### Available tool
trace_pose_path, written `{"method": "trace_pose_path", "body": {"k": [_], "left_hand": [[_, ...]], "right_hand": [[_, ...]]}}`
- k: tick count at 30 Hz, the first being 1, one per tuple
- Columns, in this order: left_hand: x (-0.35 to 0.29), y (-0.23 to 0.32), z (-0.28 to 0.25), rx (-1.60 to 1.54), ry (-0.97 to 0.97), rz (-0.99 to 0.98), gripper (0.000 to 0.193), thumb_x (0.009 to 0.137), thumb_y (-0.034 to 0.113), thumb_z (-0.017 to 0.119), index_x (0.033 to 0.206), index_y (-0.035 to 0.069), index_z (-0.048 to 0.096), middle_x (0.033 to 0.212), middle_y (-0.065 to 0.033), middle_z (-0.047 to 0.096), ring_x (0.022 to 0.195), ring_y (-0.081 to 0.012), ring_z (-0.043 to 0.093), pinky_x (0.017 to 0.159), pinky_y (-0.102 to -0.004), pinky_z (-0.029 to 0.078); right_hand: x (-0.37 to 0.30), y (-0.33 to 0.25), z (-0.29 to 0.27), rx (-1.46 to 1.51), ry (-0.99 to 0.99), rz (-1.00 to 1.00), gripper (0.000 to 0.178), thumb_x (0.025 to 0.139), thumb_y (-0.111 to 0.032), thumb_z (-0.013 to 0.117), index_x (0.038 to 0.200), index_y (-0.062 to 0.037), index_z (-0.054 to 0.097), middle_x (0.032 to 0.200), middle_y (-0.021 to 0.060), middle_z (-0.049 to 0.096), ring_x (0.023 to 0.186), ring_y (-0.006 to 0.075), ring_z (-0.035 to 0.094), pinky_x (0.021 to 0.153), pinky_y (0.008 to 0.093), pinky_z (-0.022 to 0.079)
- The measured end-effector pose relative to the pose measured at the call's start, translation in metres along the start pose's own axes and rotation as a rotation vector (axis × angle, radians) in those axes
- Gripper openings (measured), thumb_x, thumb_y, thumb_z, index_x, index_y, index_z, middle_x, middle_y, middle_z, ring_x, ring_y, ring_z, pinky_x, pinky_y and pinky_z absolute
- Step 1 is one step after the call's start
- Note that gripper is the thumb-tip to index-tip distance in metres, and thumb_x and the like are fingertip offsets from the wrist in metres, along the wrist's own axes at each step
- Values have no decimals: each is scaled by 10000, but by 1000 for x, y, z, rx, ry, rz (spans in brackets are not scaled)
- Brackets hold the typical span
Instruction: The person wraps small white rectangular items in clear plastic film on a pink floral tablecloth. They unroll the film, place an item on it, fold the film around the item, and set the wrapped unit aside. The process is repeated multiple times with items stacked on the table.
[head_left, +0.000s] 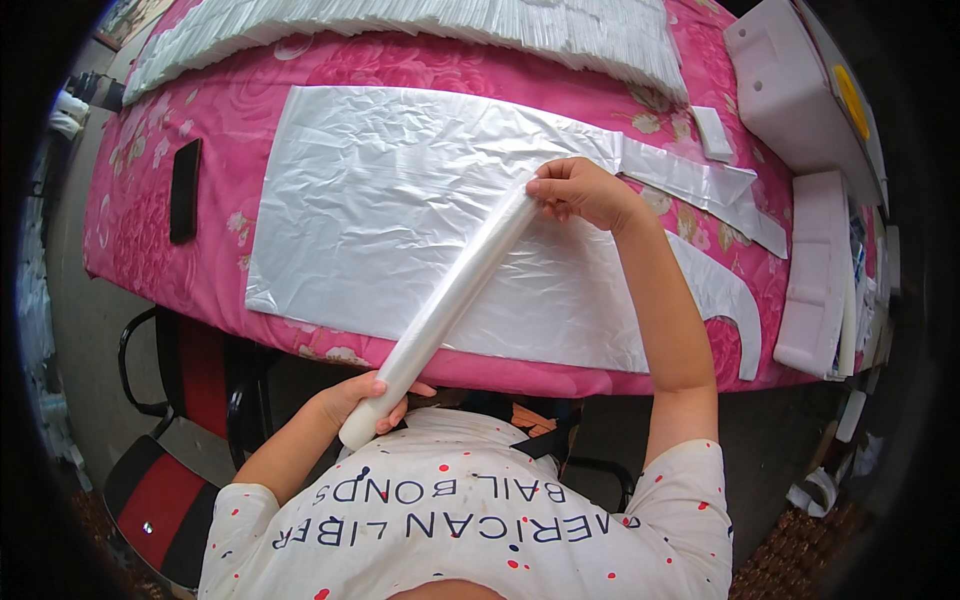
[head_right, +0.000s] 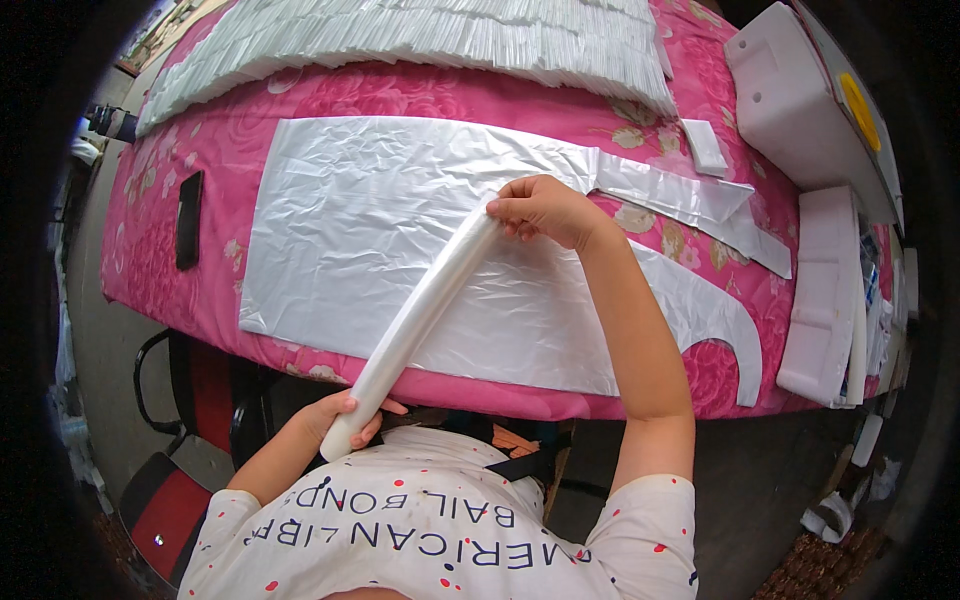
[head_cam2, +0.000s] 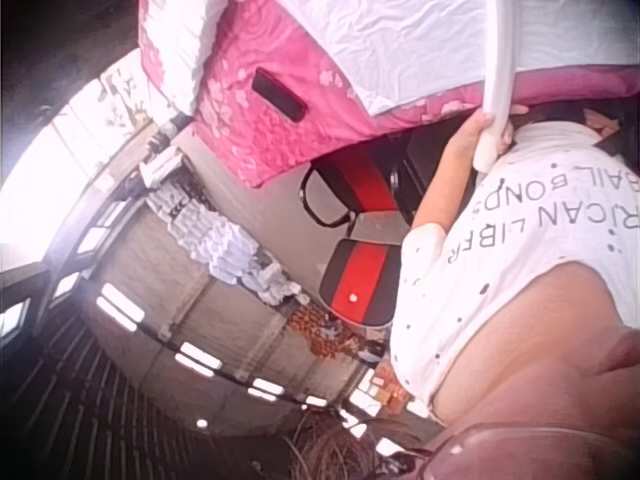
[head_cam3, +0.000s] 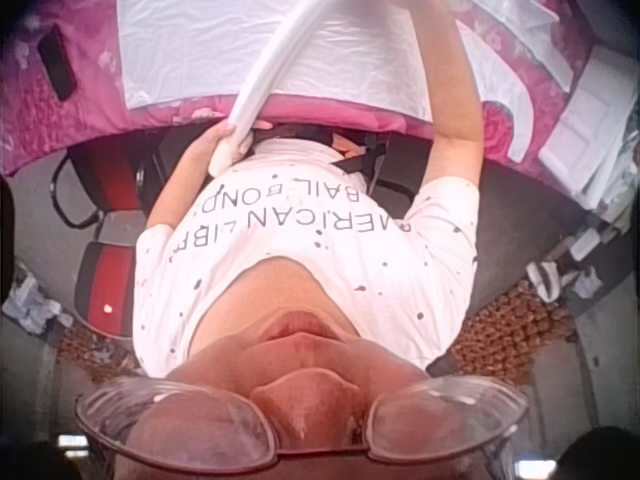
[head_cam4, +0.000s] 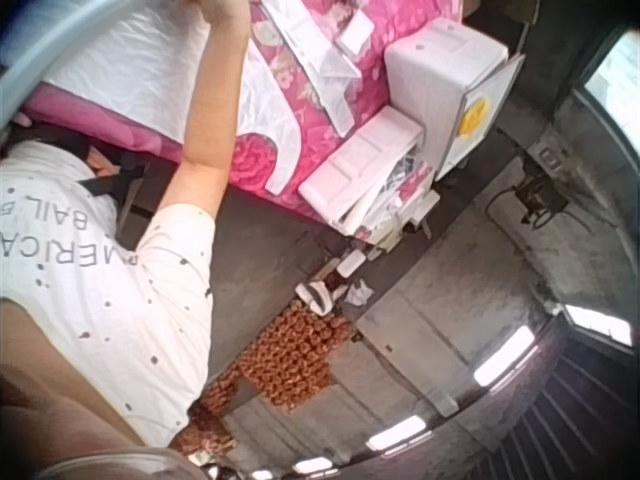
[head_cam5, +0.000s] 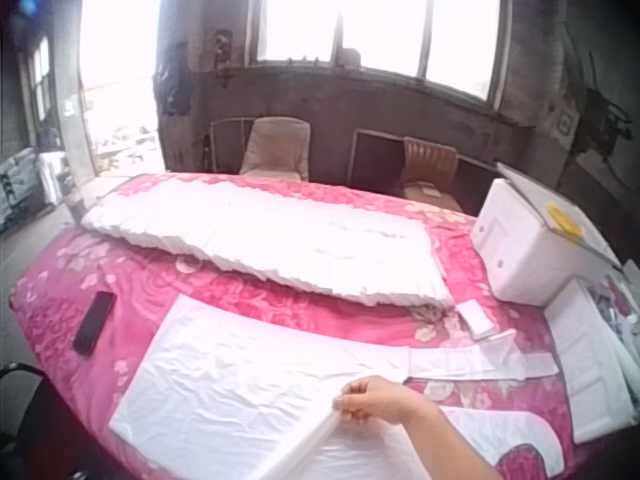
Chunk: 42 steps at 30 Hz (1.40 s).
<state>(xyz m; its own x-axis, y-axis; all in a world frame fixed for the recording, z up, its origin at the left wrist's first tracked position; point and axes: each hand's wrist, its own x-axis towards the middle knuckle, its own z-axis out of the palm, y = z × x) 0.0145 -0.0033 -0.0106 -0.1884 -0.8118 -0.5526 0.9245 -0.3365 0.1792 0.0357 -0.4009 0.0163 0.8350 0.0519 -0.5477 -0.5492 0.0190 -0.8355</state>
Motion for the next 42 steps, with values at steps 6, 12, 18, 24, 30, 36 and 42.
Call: {"method": "trace_pose_path", "body": {"k": [6, 12, 18, 24, 30, 36, 42], "left_hand": [[1, -1, -2, 56, -21, 59, 834, 647, 436, 710, 1255, -56, 421, 728, -128, 598, 491, -124, 525, 492, -241, 456], [-30, -8, -30, 184, -13, -49, 763, 679, 310, 731, 1267, -54, 407, 849, -152, 620, 637, -159, 579, 626, -284, 482], [-79, -8, -60, 420, -32, -398, 611, 687, 156, 750, 1207, -14, 480, 1027, -57, 610, 975, -155, 555, 875, -292, 434], [-59, 53, -9, 936, -76, -231, 465, 720, 80, 740, 1125, 2, 526, 1023, -69, 618, 938, -151, 573, 840, -293, 448], [11, 123, 63, 1970, 406, 386, 481, 678, 245, 704, 1102, 70, 560, 959, -148, 606, 900, -321, 581, 790, -383, 461], [53, 99, 44, 2316, 7, 1109, 536, 762, 309, 631, 1186, 15, 486, 1224, -145, 481, 1088, -312, 491, 919, -397, 411], [71, 71, 45, 2365, -118, 739, 791, 832, 571, 399, 1321, -46, 324, 1418, -178, 278, 1326, -287, 250, 1081, -409, 199]], "right_hand": [[-1, -2, 2, -136, 184, -89, 189, 841, -222, 626, 833, -33, 629, 673, -16, 571, 573, 47, 505, 517, 194, 403], [5, 28, -99, -174, 648, -240, 224, 826, -219, 622, 866, -1, 652, 657, 14, 589, 556, 67, 521, 495, 221, 411], [-21, 52, -167, -256, 981, -311, 230, 836, -238, 620, 860, -11, 652, 640, -1, 585, 553, 63, 518, 498, 207, 419], [2, 23, -115, -272, 773, -447, 231, 846, -235, 618, 913, -17, 658, 691, 0, 603, 601, 64, 542, 522, 207, 439], [36, 2, -54, -201, 569, -423, 197, 836, -198, 630, 906, -16, 658, 711, -7, 601, 609, 54, 526, 530, 201, 428], [54, -9, -32, -251, 482, -372, 177, 836, -180, 625, 896, -18, 662, 705, -6, 597, 599, 53, 516, 524, 203, 422], [54, -17, -37, -293, 420, -238, 187, 840, -168, 617, 898, 6, 652, 701, -9, 598, 595, 51, 514, 514, 189, 425]]}}
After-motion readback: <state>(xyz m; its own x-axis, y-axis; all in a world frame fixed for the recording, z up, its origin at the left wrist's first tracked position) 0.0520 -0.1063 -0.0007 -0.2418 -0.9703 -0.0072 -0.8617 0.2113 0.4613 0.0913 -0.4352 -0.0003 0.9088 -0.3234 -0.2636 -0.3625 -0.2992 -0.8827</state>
